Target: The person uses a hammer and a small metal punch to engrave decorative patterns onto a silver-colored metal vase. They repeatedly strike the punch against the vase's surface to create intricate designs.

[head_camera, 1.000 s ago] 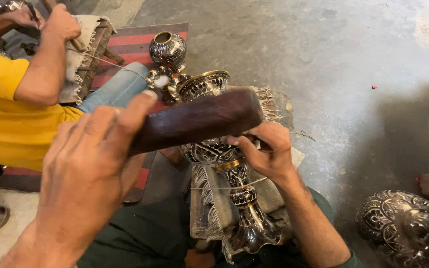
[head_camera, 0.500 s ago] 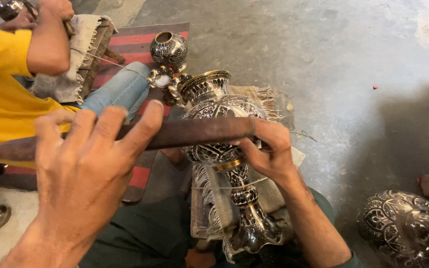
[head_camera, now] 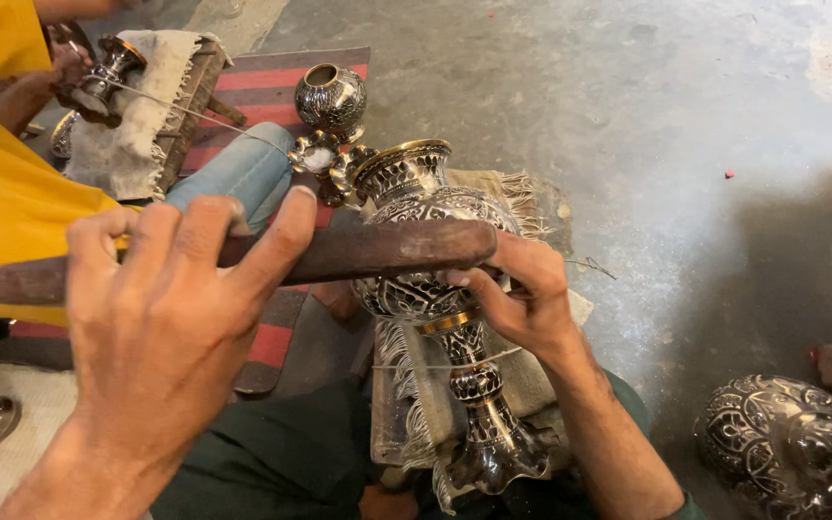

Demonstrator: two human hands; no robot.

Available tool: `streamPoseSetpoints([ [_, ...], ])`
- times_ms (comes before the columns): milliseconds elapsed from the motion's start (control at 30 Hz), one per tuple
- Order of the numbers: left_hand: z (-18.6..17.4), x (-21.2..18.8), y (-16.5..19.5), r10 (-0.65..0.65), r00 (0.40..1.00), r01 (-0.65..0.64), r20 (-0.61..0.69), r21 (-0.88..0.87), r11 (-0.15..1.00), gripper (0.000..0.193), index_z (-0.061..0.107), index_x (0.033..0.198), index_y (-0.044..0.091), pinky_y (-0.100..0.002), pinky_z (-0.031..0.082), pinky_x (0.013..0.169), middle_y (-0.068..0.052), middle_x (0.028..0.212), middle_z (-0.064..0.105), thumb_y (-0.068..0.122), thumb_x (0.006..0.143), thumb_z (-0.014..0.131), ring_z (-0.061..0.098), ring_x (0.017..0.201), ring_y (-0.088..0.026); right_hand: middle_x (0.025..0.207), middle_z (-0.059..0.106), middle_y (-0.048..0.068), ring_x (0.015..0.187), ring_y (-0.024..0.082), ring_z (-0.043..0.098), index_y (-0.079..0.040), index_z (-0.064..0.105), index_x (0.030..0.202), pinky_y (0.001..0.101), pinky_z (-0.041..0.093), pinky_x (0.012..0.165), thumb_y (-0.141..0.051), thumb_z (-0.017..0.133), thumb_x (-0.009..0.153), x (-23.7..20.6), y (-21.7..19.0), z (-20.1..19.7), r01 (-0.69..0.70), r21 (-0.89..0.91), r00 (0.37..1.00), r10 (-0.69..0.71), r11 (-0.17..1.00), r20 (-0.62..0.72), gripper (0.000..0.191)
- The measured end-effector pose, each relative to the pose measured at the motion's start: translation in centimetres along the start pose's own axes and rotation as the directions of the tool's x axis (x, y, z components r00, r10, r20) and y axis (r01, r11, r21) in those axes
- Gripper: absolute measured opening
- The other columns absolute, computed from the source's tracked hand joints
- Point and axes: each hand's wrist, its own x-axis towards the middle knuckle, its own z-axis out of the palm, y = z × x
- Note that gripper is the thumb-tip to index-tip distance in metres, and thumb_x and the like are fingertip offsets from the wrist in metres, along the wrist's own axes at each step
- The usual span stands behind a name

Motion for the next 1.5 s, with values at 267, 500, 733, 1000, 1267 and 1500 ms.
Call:
streamPoseSetpoints([
  [267,0.7,0.0,-0.3,-0.079,0.996,0.086,0.038,-0.269,0.959,0.062,0.059,0.142,0.025,-0.047,0.044,0.085,-0.007,0.102,0.057,0.010,0.083,0.074,0.060,0.093,-0.027,0.094,0.076,0.008,0.085,0.016,0.074,-0.006,0.074,0.099,0.0287,0.058,0.074,0.002,0.071,0.091,-0.9,1.1,0.0,0.036,-0.111,0.999,-0.040,0.993,-0.031,0.012],
  [500,1.0,-0.9,0.2,-0.084,0.996,0.084,0.001,-0.050,0.995,0.064,0.058,0.141,0.026,-0.049,0.048,0.086,-0.007,0.108,0.057,0.005,0.084,0.076,0.061,0.094,-0.029,0.093,0.078,0.008,0.078,0.012,0.077,-0.007,0.072,0.101,0.0226,0.063,0.067,-0.001,0.063,0.096,-1.2,2.2,0.1,0.022,0.090,1.000,-0.023,0.996,0.010,0.011],
  [733,7.4,-10.4,2.1,-0.355,0.790,0.612,0.500,-0.609,0.505,0.073,0.054,0.136,0.014,-0.047,0.053,0.088,-0.020,0.117,0.066,0.012,0.067,0.079,0.065,0.110,-0.042,0.089,0.068,0.009,0.086,0.018,0.071,-0.003,0.061,0.123,0.0353,0.063,0.083,-0.008,0.058,0.108,-2.5,2.8,-1.1,-0.076,0.641,0.878,0.357,0.764,-0.320,0.016],
  [1000,18.6,-26.6,10.0,0.148,0.502,0.845,0.852,-0.519,0.129,0.104,0.027,0.156,0.000,-0.040,0.043,0.110,-0.026,0.139,0.059,0.028,0.076,0.088,0.060,0.133,-0.033,0.078,0.055,0.004,0.065,0.013,0.052,-0.007,0.056,0.101,0.0284,0.045,0.056,-0.037,0.074,0.091,-2.6,1.7,-1.7,0.065,-0.441,0.997,-0.081,0.895,-0.017,0.036],
  [1267,18.4,-23.0,10.0,0.351,0.312,0.909,0.883,-0.385,0.160,0.083,0.043,0.155,0.020,-0.038,0.052,0.101,-0.016,0.129,0.065,0.035,0.082,0.081,0.066,0.116,-0.024,0.091,0.053,0.004,0.076,0.013,0.049,-0.005,0.059,0.113,0.0304,0.043,0.066,-0.013,0.069,0.102,1.7,1.9,-2.8,-0.185,-0.683,0.977,0.055,0.706,-0.208,0.017],
  [1500,15.6,-10.2,6.7,-0.369,0.605,0.729,0.705,-0.678,-0.100,0.052,0.053,0.145,0.015,-0.037,0.051,0.089,-0.009,0.119,0.068,0.022,0.095,0.064,0.064,0.107,-0.021,0.072,0.050,-0.005,0.063,0.006,0.042,-0.006,0.061,0.090,0.0259,0.035,0.053,-0.017,0.059,0.106,-6.1,2.3,-6.9,-0.586,-0.286,0.786,0.446,0.758,-0.428,0.020],
])
